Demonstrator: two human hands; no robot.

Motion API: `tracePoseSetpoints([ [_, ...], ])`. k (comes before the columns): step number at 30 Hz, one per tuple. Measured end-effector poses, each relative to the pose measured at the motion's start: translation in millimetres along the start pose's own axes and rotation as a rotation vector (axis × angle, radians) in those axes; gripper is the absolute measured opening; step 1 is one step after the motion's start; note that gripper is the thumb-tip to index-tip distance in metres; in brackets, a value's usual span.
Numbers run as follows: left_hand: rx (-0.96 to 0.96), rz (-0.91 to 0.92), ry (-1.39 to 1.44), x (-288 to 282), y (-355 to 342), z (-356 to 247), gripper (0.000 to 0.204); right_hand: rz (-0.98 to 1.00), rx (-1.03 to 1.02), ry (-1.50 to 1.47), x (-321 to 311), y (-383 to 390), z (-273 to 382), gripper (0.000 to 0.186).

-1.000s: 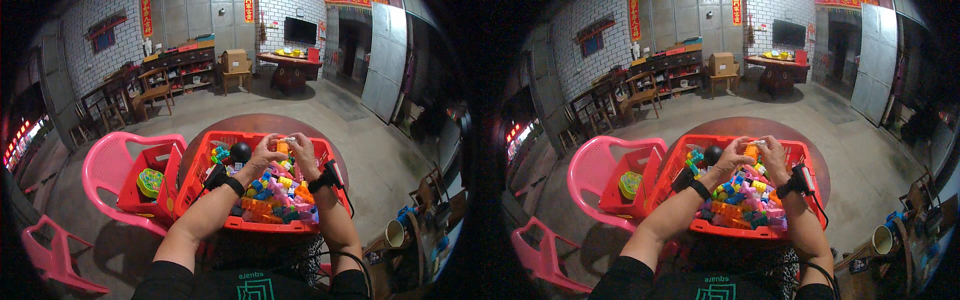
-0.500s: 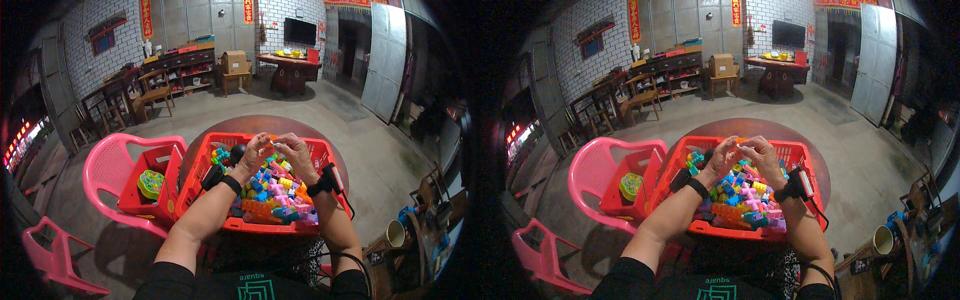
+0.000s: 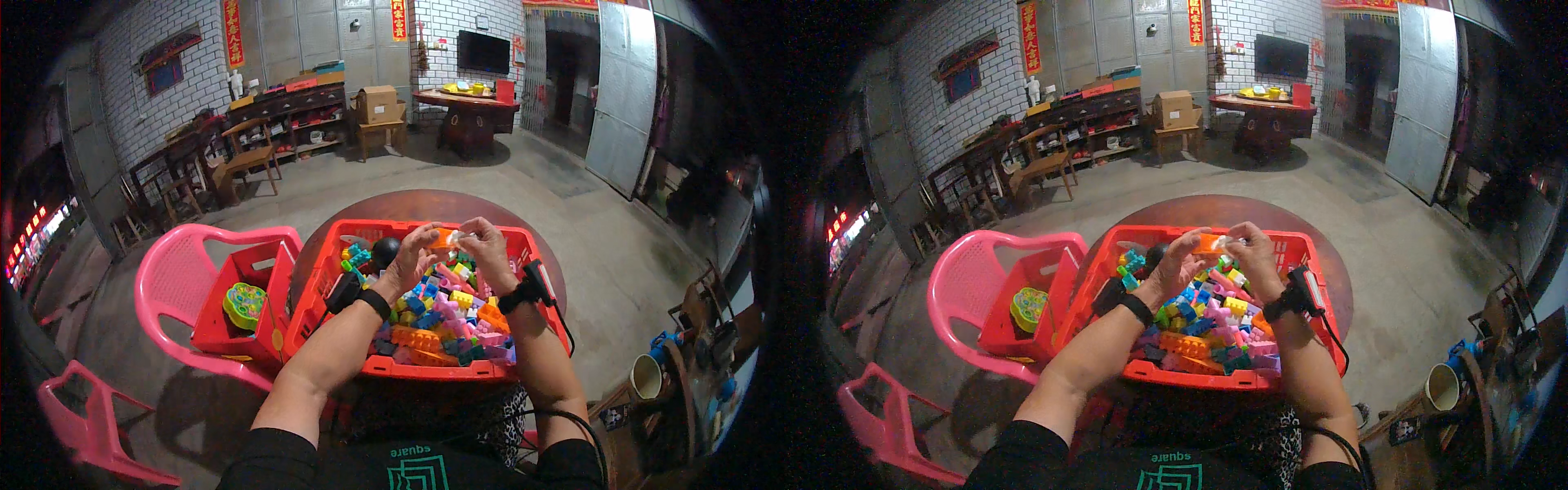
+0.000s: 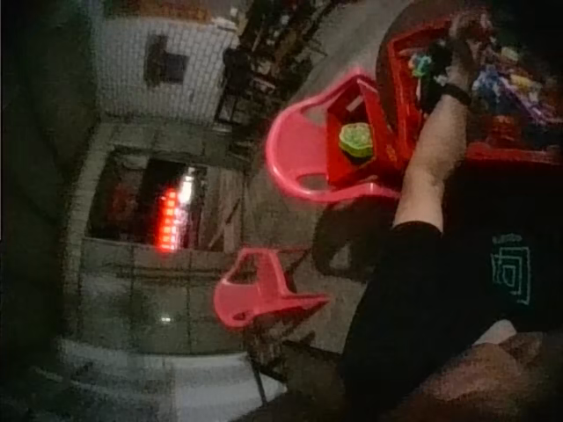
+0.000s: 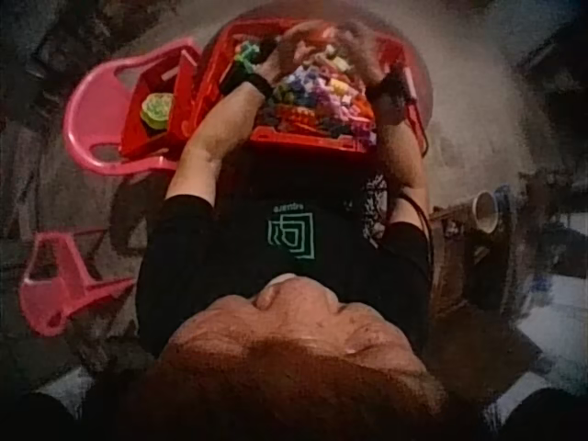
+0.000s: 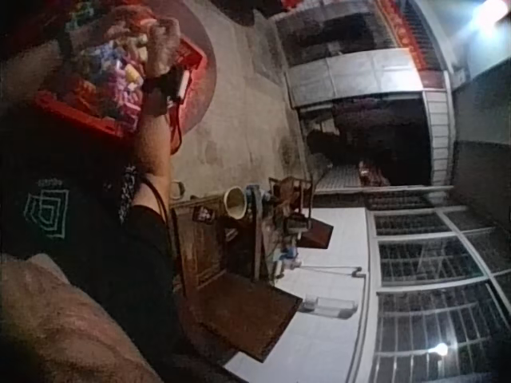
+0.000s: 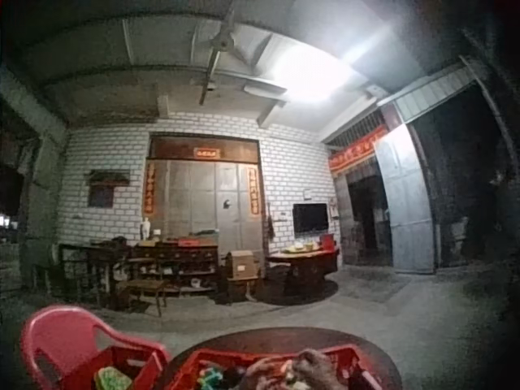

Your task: Sorting plastic toy building blocks and other small items into a red basket.

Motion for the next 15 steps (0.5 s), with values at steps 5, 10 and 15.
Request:
tracePoseSetpoints([
  [5, 0.019, -0.034, -0.055, 2, -7, 3, 0.077, -0.119, 0.116, -0.111, -29, 0, -26, 0.016],
  [10, -0.044, -0.105, -0.363, -7, -5, 8, 0.082, 0.05, 0.21, -0.174, 0, 2, -32, 0.015],
  [15, -0.008, -0.18, -0.464, -25, -4, 1, 0.083, 0.132, 0.206, -0.338, 18, 4, -20, 0.014],
])
Point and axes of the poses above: each hand's wrist, its own y-axis away from the middle knuckle, its own x-axis out of the palm, z = x × y, the point moved 10 cm from there along -y, towards the middle knuckle, and after that the axes turned 9 degrees about z, right-handed, at the moved point
